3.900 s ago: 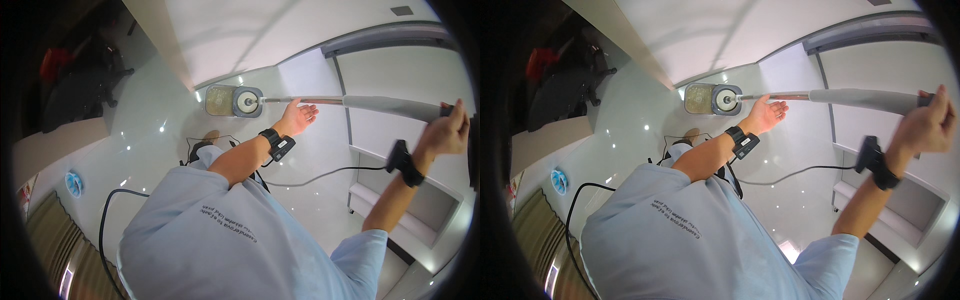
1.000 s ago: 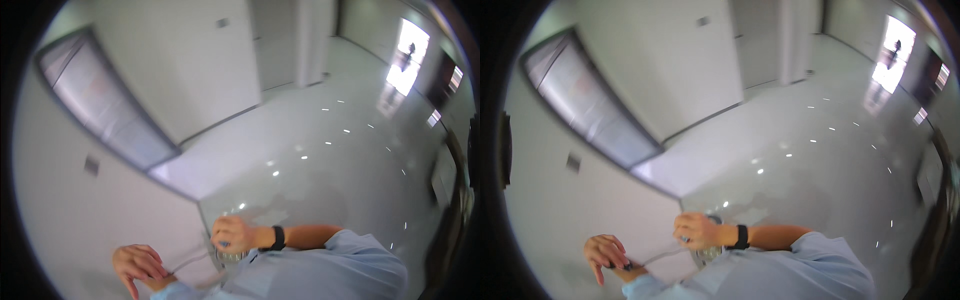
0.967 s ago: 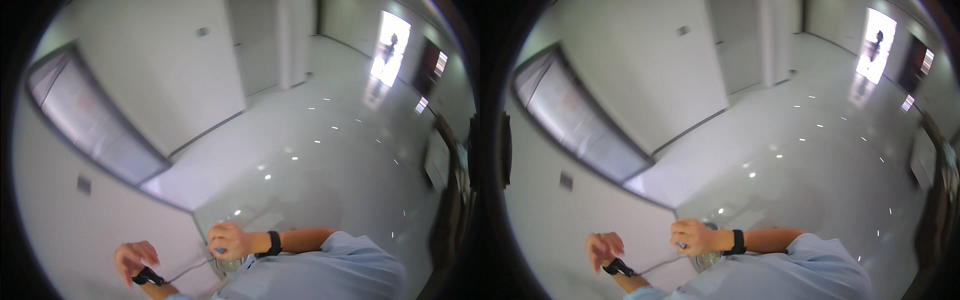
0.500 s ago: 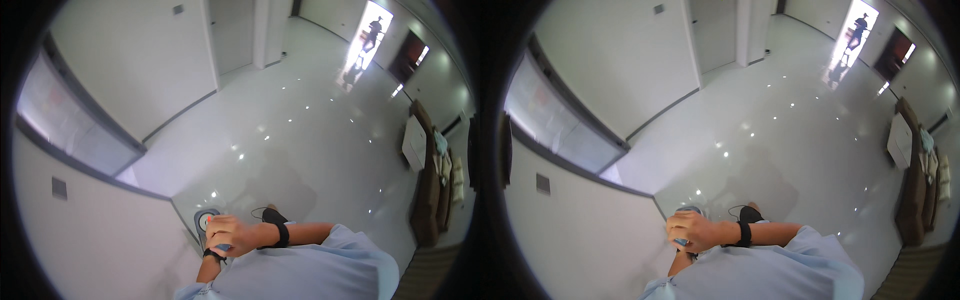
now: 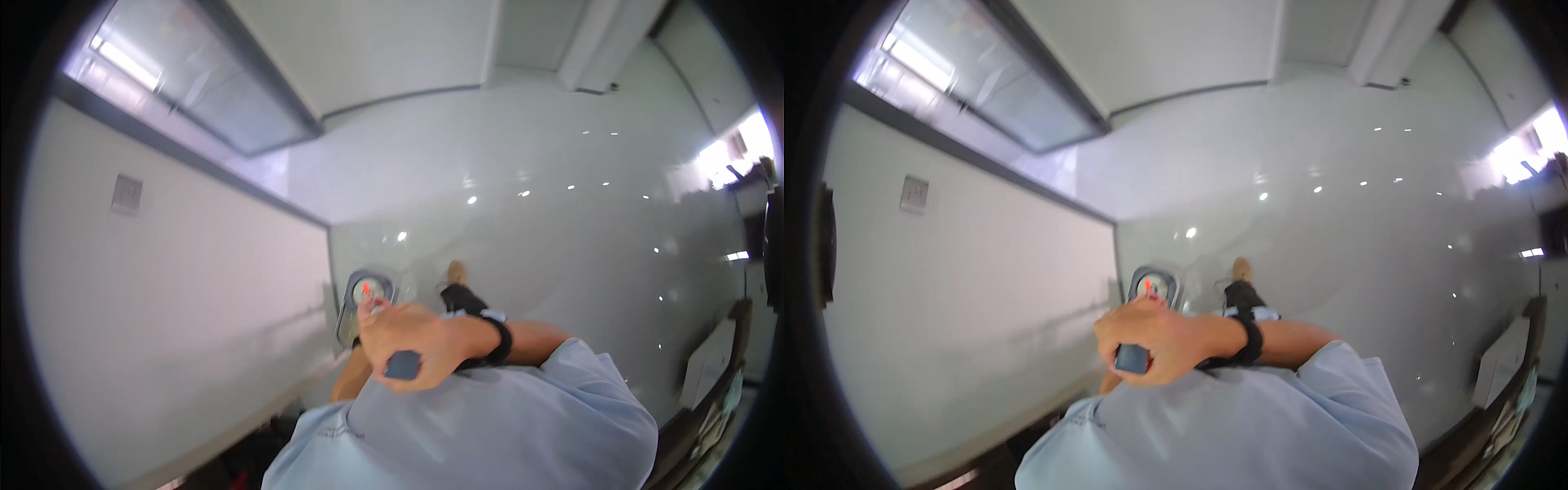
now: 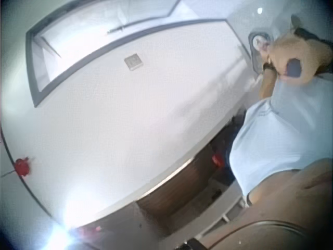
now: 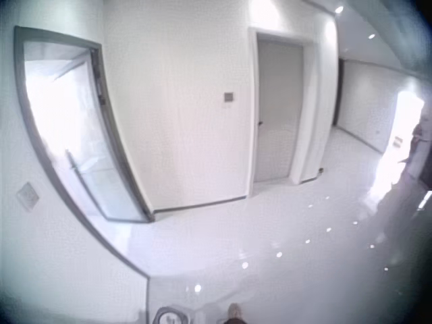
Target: The person rinses a mop in a bucket, then mops the floor and walls of a bathroom.
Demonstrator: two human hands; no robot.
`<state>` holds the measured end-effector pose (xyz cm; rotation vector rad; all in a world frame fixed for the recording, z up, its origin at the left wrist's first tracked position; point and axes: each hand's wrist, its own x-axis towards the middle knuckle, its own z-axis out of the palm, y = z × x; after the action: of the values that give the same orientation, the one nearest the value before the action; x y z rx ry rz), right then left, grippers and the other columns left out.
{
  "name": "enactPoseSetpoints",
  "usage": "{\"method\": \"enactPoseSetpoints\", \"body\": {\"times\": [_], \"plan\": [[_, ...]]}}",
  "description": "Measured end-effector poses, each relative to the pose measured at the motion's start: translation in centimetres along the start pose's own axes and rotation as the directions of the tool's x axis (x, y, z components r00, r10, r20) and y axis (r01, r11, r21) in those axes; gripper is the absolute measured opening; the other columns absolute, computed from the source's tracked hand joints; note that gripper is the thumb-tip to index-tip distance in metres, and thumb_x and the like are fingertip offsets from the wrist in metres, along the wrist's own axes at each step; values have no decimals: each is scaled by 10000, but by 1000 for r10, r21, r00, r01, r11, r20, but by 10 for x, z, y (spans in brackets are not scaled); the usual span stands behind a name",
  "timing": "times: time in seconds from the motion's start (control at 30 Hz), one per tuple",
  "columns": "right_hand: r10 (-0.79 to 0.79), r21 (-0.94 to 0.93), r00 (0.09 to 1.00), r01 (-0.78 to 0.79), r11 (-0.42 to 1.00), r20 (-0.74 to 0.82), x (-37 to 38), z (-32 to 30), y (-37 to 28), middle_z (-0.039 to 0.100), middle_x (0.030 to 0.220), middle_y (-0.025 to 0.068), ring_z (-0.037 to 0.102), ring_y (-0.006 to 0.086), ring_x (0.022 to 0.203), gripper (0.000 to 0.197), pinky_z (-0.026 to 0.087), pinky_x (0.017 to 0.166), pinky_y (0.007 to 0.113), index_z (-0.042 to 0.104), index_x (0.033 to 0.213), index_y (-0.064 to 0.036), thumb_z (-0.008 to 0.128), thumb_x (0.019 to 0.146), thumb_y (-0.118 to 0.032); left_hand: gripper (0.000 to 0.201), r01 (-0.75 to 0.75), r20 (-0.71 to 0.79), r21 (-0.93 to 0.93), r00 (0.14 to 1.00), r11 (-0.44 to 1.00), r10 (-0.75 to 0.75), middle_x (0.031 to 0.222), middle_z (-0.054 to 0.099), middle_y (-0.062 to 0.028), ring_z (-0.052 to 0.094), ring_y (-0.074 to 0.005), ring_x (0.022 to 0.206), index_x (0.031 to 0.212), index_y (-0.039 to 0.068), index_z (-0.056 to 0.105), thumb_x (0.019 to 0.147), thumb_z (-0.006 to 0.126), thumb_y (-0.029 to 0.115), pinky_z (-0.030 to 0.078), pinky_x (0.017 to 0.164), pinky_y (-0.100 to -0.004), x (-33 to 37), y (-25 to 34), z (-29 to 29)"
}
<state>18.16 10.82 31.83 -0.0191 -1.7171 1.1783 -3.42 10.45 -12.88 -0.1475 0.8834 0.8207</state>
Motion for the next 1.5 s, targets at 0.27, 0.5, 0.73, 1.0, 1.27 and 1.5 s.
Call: {"method": "enactPoseSetpoints", "body": {"times": [0.27,0.5,0.73,1.0,1.27,1.5], "plan": [[-136,260,989,116,959,61,23,-127,-35,549,633,67,507,224,490,191,398,444,319,523,693,-42,630,633,105,254,-131,-143,-748,989,650,34,661,464,-73,450,-222,636,710,40,431,830,477,260,388,651,-346,-22,-1,127],[-150,375,988,153,914,-37,43,-222,-53,565,568,98,533,179,432,236,407,420,271,487,683,-40,636,617,130,231,-248,-308,-778,951,578,-6,646,485,-87,480,-252,606,711,78,433,831,384,269,417,633,-404,25,4,150],[-103,443,991,132,887,-89,73,-283,-16,552,583,58,537,133,422,270,396,409,223,468,716,-64,688,659,82,261,-388,-479,-522,870,760,116,585,409,0,456,-163,580,640,133,365,833,436,294,402,564,-324,52,32,179],[-10,417,943,156,895,-331,151,-368,56,456,778,2,460,80,464,288,369,581,240,440,903,-94,654,729,-9,126,-244,-283,814,627,527,726,674,485,-31,522,-150,662,726,61,460,806,511,144,460,583,-324,49,85,271],[10,389,912,166,906,-411,255,-453,97,374,743,-25,385,29,473,265,292,642,220,419,814,-87,659,704,-53,245,-299,-404,-801,910,519,-99,710,498,-26,491,-158,605,915,105,423,928,389,348,414,507,-285,109,185,327],[-116,253,990,94,963,75,332,-489,125,467,740,-7,529,88,503,226,403,543,251,437,865,-88,635,829,-189,262,-276,-341,-841,938,465,-59,701,469,-28,491,-155,609,866,81,404,952,363,325,431,530,-296,151,281,374]]}}
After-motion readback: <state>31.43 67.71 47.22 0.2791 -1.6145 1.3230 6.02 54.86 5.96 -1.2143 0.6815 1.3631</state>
